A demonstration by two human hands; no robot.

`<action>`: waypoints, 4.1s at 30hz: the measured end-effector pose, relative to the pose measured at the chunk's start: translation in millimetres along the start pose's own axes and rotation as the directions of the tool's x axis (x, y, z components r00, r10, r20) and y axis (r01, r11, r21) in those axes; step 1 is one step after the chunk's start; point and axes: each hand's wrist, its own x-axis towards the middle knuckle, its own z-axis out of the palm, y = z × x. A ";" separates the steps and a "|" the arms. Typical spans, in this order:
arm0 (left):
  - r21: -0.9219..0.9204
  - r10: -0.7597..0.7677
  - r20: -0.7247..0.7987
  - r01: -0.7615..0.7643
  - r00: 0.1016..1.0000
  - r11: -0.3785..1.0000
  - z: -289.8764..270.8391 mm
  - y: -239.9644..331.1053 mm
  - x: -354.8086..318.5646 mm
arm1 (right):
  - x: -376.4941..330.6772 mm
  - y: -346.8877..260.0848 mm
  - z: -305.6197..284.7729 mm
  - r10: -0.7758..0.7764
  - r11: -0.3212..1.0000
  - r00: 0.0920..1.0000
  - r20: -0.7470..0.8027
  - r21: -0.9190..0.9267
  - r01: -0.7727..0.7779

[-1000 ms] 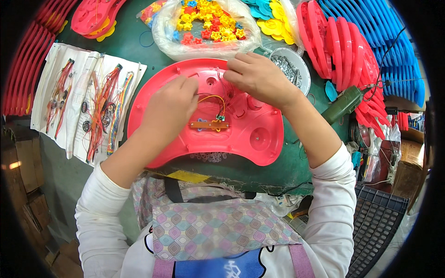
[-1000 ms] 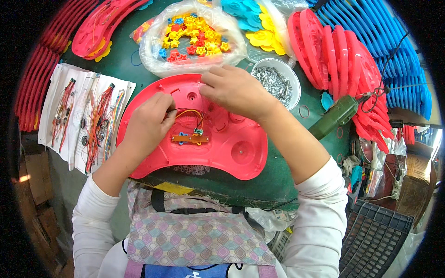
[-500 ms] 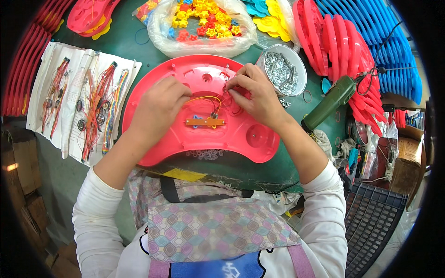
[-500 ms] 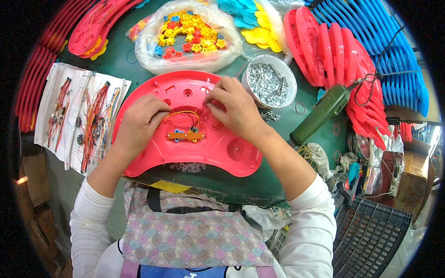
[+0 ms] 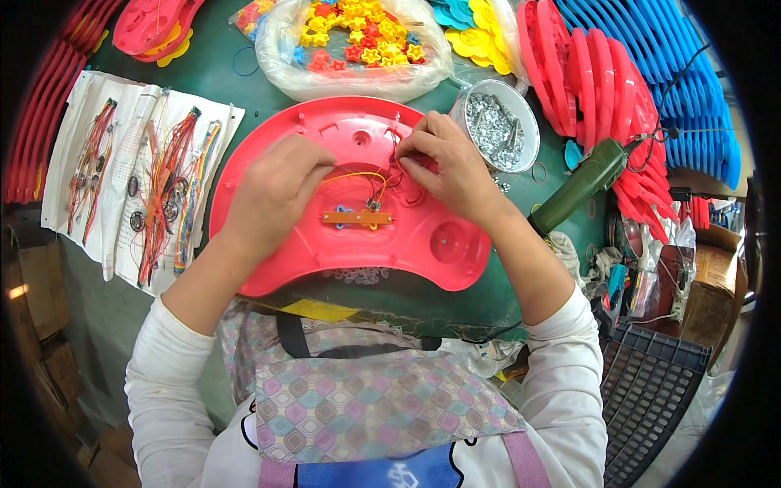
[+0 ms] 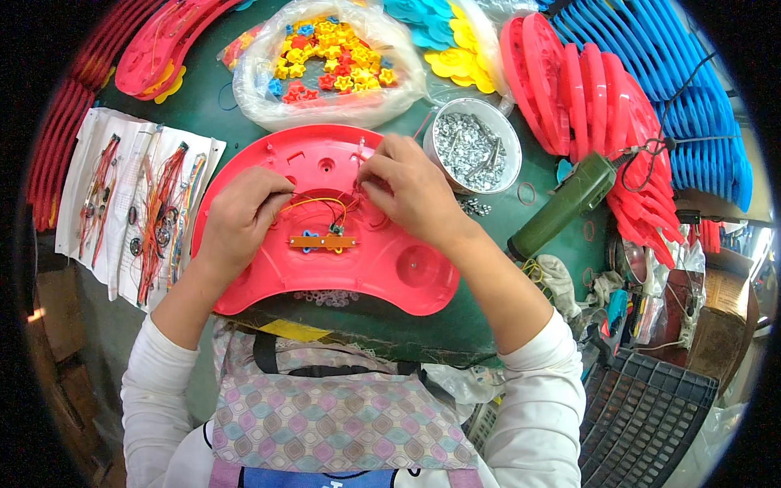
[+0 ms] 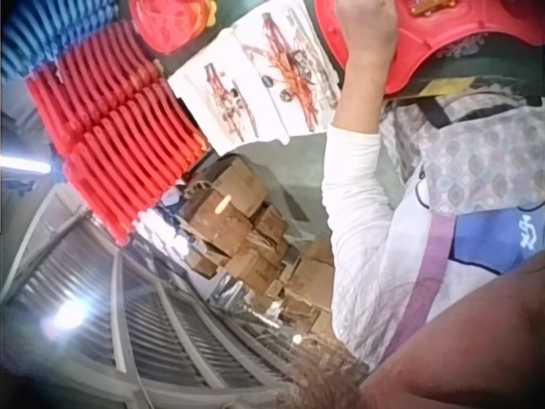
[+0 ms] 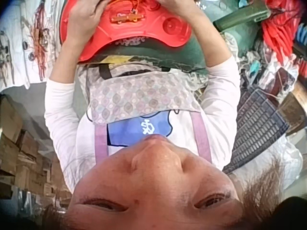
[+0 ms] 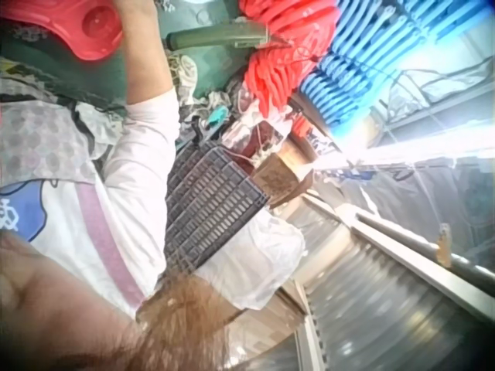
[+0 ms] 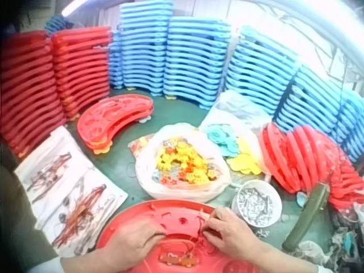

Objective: The person uses a green electric screwdriver to fasten screws into a pink plastic toy base, then places small colorful plastic pieces into the base's slots. The person repeats this process with multiple toy units on a cluttered workbench.

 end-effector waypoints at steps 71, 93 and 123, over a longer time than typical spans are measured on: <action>-0.392 -0.544 -0.480 0.386 0.689 0.835 -185.2 -99.5 13.1 | 87.1 118.9 -77.0 0.162 0.946 0.876 -0.454 -0.182 -0.269; -0.791 -0.764 -0.181 0.370 0.619 0.487 -329.9 -399.6 58.2 | -5.3 -36.7 8.9 -0.462 0.886 0.813 -0.354 -0.224 0.406; -0.368 0.585 -0.134 -0.588 0.800 0.720 -50.2 197.6 60.6 | -182.5 197.0 -136.9 0.634 0.352 0.526 -0.567 -0.394 -0.849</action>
